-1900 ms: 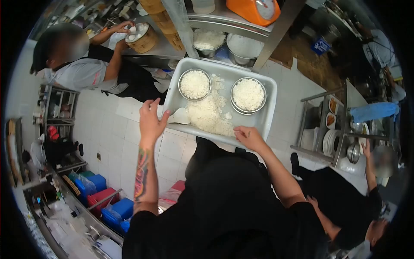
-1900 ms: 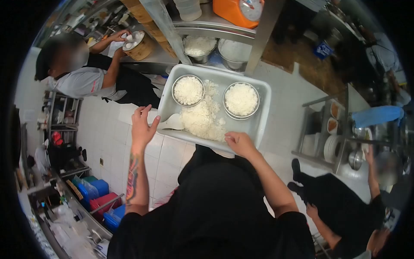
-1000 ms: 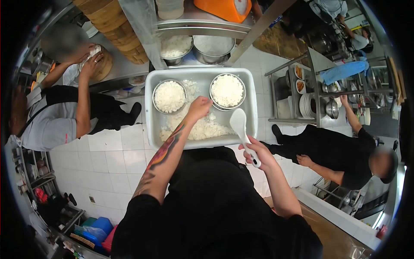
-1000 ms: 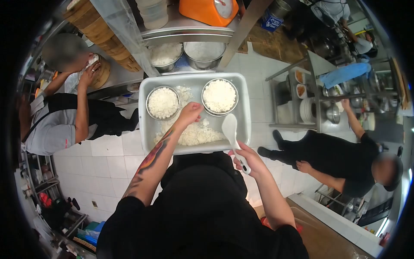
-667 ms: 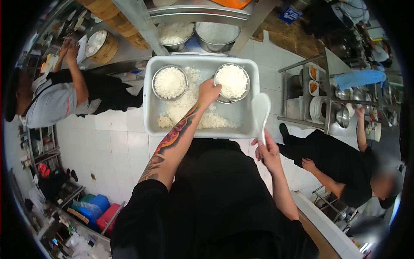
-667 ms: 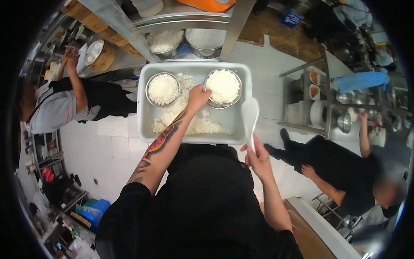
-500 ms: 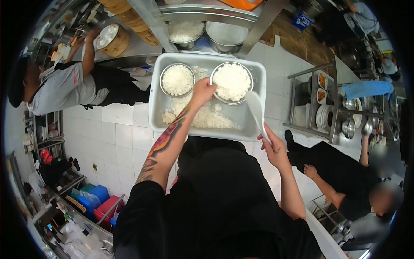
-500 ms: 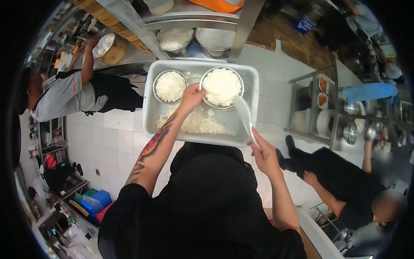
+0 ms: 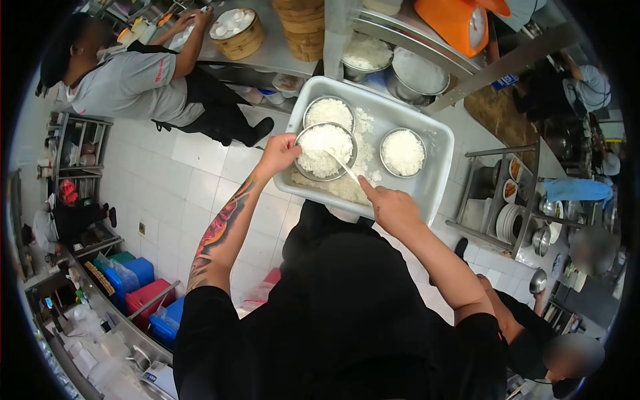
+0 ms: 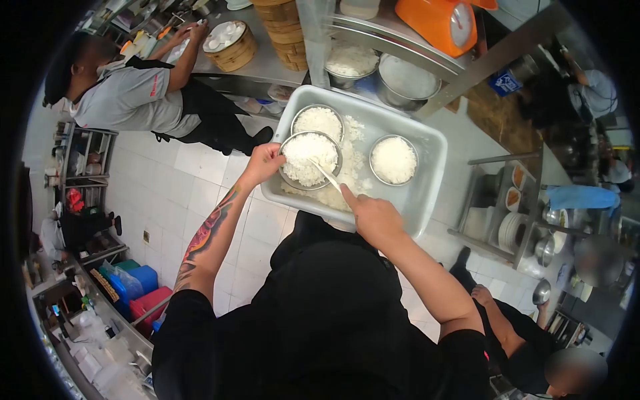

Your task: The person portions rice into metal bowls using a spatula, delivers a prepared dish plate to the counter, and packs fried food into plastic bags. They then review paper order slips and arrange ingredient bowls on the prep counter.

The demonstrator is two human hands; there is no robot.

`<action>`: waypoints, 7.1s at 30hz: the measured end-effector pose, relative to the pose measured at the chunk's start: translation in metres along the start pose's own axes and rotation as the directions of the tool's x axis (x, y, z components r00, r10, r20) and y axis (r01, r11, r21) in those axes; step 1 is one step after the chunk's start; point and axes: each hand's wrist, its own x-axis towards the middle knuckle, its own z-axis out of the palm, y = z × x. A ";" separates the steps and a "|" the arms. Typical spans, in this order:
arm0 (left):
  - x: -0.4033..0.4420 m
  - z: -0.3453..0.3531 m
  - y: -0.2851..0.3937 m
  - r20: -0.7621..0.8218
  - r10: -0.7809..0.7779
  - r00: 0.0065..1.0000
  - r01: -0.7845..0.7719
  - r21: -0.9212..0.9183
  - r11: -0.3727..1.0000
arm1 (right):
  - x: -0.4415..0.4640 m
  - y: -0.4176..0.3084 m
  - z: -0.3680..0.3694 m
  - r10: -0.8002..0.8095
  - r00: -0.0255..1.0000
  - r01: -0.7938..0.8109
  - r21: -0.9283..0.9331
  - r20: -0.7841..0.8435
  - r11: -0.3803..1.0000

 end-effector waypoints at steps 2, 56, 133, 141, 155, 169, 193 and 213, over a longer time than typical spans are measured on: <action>0.001 0.003 -0.010 0.015 -0.021 1.000 0.022 -0.058 0.998 | 0.017 -0.004 0.000 0.005 0.999 -0.003 -0.033 0.049 0.999; -0.003 0.029 -0.004 -0.042 -0.223 0.974 0.146 -0.639 0.755 | 0.041 -0.041 -0.027 0.182 0.969 -0.191 -0.043 -0.169 0.981; 0.170 0.017 0.480 -0.172 0.251 0.953 -0.300 -0.389 0.871 | -0.091 0.164 0.016 0.023 0.970 -0.212 0.800 0.241 0.561; 0.198 0.034 0.479 -0.206 0.169 0.964 -0.244 -0.433 0.868 | -0.123 0.198 -0.003 0.000 0.954 -0.237 0.759 0.298 0.607; 0.160 0.002 0.449 -0.132 0.282 0.950 -0.311 -0.405 0.860 | -0.100 0.167 0.017 0.056 0.948 -0.298 0.811 0.313 0.503; 0.168 0.011 0.468 -0.207 0.177 0.962 -0.239 -0.334 0.912 | -0.089 0.149 -0.026 -0.046 0.961 -0.204 0.809 0.274 0.551; -0.045 0.174 0.187 -0.036 -0.110 0.993 0.079 -0.482 0.873 | -0.017 0.100 0.030 0.230 0.969 0.143 0.560 0.088 -0.816; -0.155 0.226 0.176 -0.302 0.160 0.940 -0.229 -0.208 0.951 | -0.179 0.195 0.046 0.307 0.721 0.156 0.578 -0.621 0.801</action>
